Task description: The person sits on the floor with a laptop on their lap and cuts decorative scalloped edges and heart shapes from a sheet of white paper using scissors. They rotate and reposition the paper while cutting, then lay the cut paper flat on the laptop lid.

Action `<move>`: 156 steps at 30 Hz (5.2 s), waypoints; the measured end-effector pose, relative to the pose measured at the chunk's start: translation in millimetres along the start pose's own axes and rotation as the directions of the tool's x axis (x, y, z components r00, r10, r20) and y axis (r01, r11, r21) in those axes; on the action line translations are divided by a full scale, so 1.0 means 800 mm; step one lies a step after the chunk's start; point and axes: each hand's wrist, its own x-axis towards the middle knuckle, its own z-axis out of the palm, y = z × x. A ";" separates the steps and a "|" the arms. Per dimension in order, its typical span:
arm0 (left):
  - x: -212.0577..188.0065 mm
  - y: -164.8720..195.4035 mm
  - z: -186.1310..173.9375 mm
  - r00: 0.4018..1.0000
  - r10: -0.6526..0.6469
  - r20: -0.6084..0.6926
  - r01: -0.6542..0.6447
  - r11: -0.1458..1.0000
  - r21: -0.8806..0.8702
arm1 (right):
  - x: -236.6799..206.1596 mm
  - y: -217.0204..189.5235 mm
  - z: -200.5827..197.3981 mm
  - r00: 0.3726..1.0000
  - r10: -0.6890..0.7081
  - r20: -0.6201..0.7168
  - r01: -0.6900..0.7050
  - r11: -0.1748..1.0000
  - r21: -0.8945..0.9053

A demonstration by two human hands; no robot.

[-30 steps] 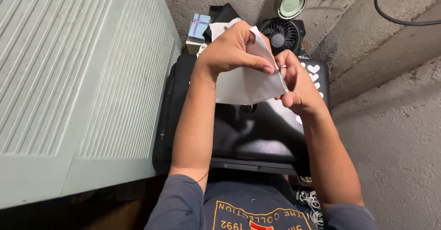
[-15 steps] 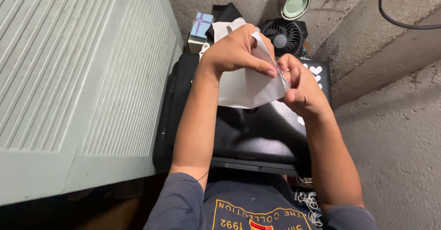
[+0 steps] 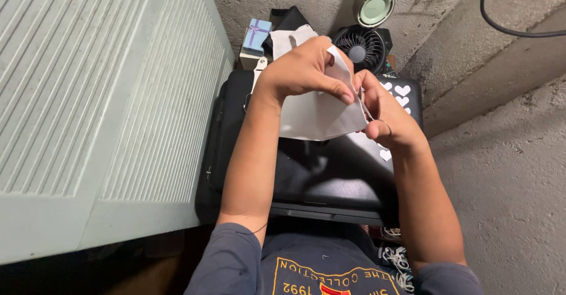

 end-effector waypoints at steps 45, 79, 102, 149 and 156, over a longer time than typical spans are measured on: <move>-0.061 0.045 0.082 0.844 0.345 -0.410 -0.055 0.816 0.575 | 0.005 0.029 -0.024 0.923 -0.266 -0.277 0.199 0.948 -0.248; -0.078 0.067 0.016 0.306 0.600 -0.740 -0.102 0.793 0.601 | 0.000 0.010 -0.020 0.864 -0.395 -0.312 0.385 0.918 -0.096; -0.112 -0.007 0.012 0.575 0.311 -0.757 0.334 0.755 0.564 | 0.003 0.006 -0.001 0.871 -0.148 -0.468 -0.027 0.938 -0.346; -0.185 -0.081 0.065 0.684 0.009 -0.730 -0.246 0.944 -0.219 | 0.007 0.000 -0.020 0.849 -0.243 -0.468 -0.001 0.886 -0.463; -0.192 -0.083 0.068 0.821 0.088 -0.564 -0.429 0.746 -0.509 | 0.008 0.007 -0.018 0.849 -0.272 -0.453 -0.002 0.856 -0.518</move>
